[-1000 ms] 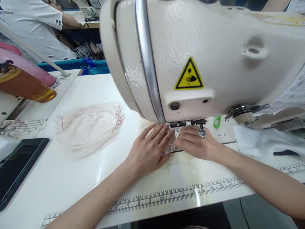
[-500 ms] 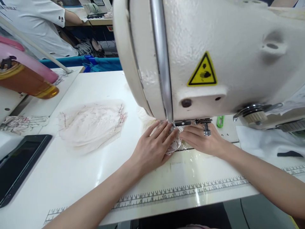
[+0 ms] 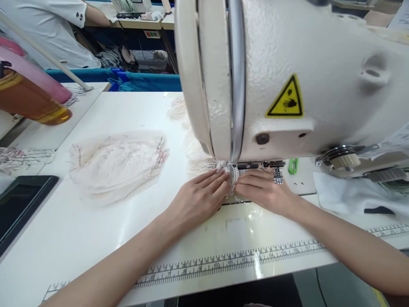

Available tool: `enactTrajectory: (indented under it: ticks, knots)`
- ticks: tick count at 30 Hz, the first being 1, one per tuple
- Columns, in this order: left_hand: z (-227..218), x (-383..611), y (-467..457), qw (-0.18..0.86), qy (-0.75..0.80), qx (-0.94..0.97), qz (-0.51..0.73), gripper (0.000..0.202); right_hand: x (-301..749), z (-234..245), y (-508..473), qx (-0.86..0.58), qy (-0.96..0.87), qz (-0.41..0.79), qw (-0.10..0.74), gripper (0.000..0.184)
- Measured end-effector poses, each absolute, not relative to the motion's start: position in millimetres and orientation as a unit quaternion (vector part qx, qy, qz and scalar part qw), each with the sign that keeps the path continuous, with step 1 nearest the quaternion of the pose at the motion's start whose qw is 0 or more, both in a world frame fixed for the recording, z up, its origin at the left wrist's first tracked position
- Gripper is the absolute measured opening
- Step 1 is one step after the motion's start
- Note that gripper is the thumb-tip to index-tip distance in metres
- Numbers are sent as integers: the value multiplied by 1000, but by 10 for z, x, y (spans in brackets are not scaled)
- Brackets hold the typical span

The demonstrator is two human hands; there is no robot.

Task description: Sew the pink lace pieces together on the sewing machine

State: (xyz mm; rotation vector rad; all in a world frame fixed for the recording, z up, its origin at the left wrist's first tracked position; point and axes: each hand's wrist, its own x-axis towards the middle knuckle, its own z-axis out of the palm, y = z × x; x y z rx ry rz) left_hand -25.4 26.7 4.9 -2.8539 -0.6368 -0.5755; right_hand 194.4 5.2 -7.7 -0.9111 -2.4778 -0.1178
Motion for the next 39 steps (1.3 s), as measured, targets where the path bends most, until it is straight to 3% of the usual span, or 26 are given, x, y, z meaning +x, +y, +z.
enactTrajectory:
  ticks: [12, 22, 29, 39]
  knots:
    - [79, -261, 316, 87, -256, -948, -169, 22, 1868, -116, 76, -366, -896, 11, 251, 19]
    - [9, -265, 299, 110, -277, -943, -151, 27, 1910, -93, 112, -388, -887, 50, 247, 24]
    - [-51, -278, 302, 124, -280, -944, -126, 35, 1908, -125, 131, -393, -871, 58, 288, 22]
    - [-71, -273, 300, 123, -278, -943, -135, 36, 1884, -57, 116, -494, -812, 152, 271, 26]
